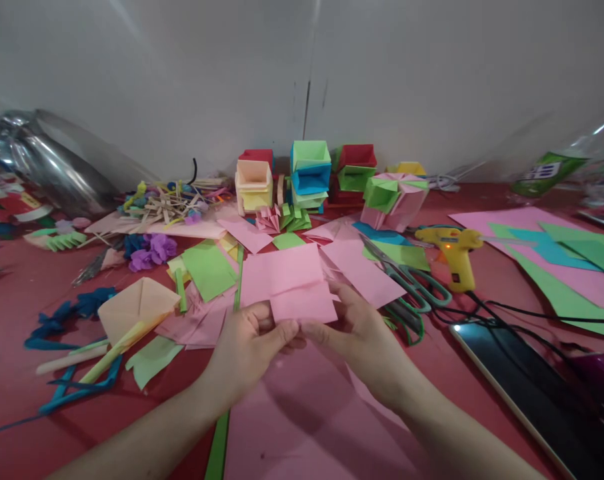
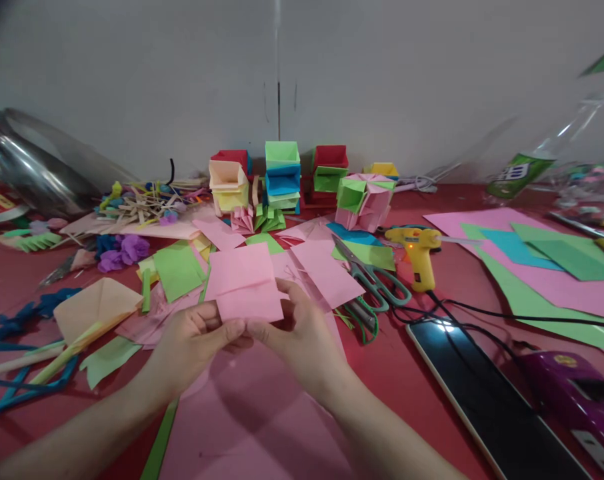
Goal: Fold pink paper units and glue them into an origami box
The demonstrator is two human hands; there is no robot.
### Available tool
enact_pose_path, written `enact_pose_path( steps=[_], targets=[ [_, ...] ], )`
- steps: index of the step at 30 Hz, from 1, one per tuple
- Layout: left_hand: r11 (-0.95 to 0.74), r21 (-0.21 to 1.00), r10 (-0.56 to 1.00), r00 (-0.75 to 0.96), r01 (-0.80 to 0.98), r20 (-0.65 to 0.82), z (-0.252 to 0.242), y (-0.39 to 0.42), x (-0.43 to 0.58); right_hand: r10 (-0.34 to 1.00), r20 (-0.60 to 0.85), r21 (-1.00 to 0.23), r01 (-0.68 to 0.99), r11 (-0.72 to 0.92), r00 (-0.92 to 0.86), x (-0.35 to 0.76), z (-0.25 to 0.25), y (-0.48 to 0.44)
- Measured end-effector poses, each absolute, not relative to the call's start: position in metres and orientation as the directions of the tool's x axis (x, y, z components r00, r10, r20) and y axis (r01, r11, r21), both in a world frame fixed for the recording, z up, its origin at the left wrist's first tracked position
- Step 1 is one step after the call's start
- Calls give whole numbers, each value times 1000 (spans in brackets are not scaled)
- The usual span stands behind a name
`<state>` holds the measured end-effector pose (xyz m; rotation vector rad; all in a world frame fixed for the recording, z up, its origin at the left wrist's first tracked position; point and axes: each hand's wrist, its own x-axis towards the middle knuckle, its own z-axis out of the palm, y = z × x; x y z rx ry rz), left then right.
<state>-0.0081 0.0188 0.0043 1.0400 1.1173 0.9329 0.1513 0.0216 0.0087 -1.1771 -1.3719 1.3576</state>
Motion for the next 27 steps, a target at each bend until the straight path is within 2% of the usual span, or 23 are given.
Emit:
enact_pose_path(
  steps=[3, 6, 10, 16, 21, 27],
  targets=[
    [231, 970, 956, 204, -72, -212, 3, 17, -7, 966, -80, -992, -78, -102, -246, 152, 7, 22],
    [230, 970, 955, 212, -76, -209, 3, 17, -7, 962, -112, -980, -134, -149, -251, 155, 10, 24],
    [248, 966, 951, 207, -68, -229, 3, 20, -11, 940, -172, -970, -116, -214, -293, 163, 15, 27],
    [280, 960, 914, 311, -20, -260, 4, 25, -16, 922, -209, -967, -71, -244, -325, 165, 15, 26],
    [281, 959, 928, 266, -39, -261, 1, 27, -16, 896, -206, -954, -125, -274, -393, 166, 20, 26],
    [297, 948, 913, 325, -112, -247, -2, 26, -16, 897, -219, -956, -100, -276, -383, 169, 22, 29]
  ],
)
